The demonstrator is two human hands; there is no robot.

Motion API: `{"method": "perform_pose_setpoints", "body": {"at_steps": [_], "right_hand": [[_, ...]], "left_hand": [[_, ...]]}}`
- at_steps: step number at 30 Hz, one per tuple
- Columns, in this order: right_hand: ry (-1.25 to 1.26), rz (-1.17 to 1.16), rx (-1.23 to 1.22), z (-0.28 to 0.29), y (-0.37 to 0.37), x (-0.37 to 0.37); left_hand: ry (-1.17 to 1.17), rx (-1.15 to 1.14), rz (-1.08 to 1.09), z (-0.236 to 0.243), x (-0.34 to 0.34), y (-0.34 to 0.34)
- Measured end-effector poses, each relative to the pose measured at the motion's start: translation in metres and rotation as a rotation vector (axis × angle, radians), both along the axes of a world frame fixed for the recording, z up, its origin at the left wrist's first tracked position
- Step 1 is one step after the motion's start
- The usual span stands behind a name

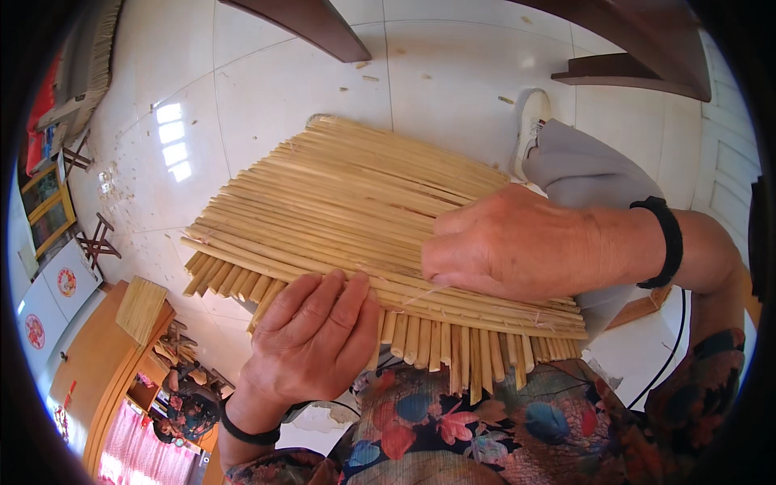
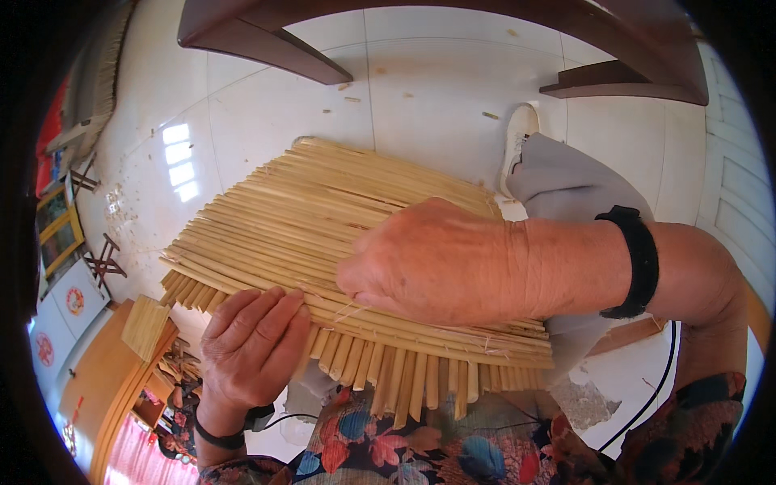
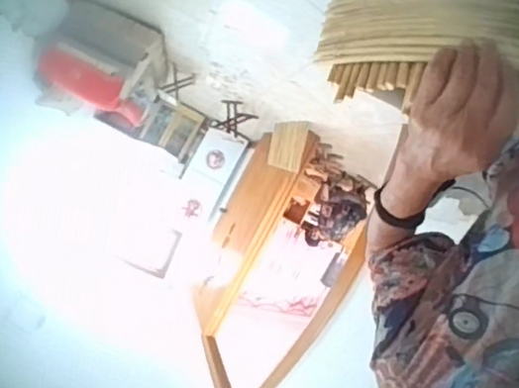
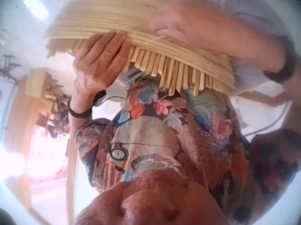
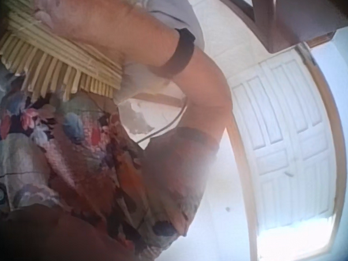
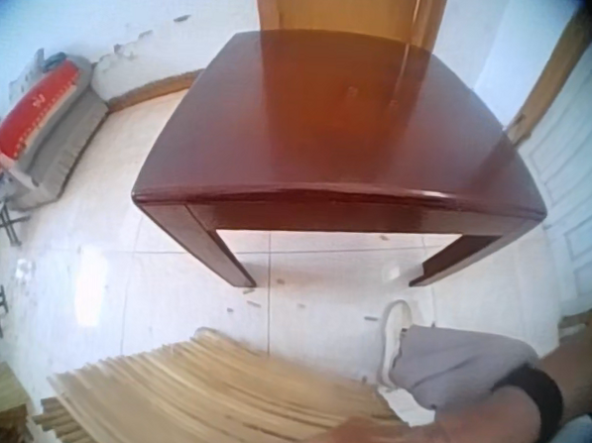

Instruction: The person binds together a series of wooden sticks with string, threading the string around each stick to assemble a flat mat.

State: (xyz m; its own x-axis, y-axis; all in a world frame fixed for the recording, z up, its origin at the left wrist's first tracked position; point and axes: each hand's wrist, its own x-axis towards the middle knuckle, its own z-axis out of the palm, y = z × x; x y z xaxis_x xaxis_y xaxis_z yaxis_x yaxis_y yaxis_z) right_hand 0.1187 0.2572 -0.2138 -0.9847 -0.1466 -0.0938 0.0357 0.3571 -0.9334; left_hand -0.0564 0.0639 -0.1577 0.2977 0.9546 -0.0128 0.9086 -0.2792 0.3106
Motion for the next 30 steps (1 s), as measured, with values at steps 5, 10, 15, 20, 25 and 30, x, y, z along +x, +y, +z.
{"method": "perform_pose_setpoints", "body": {"at_steps": [5,10,15,20,25,30], "right_hand": [[-0.088,0.091,-0.112,-0.005,0.003,0.003],[-0.096,0.150,-0.250,-0.013,0.004,0.003],[-0.135,0.209,-0.364,-0.016,0.005,0.003],[-0.146,0.156,-0.391,-0.012,0.003,0.001],[-0.160,0.193,-0.353,-0.012,0.005,0.000],[-0.138,0.148,-0.364,-0.016,0.003,0.001]], "left_hand": [[-0.008,-0.035,0.010,0.001,0.001,0.001],[0.003,-0.067,0.018,0.000,0.002,0.000],[0.021,-0.088,0.027,-0.001,0.003,-0.005],[0.030,-0.079,0.014,-0.001,0.002,-0.006],[0.026,-0.089,0.014,0.000,0.002,-0.007],[0.025,-0.085,0.025,0.000,0.002,-0.007]]}}
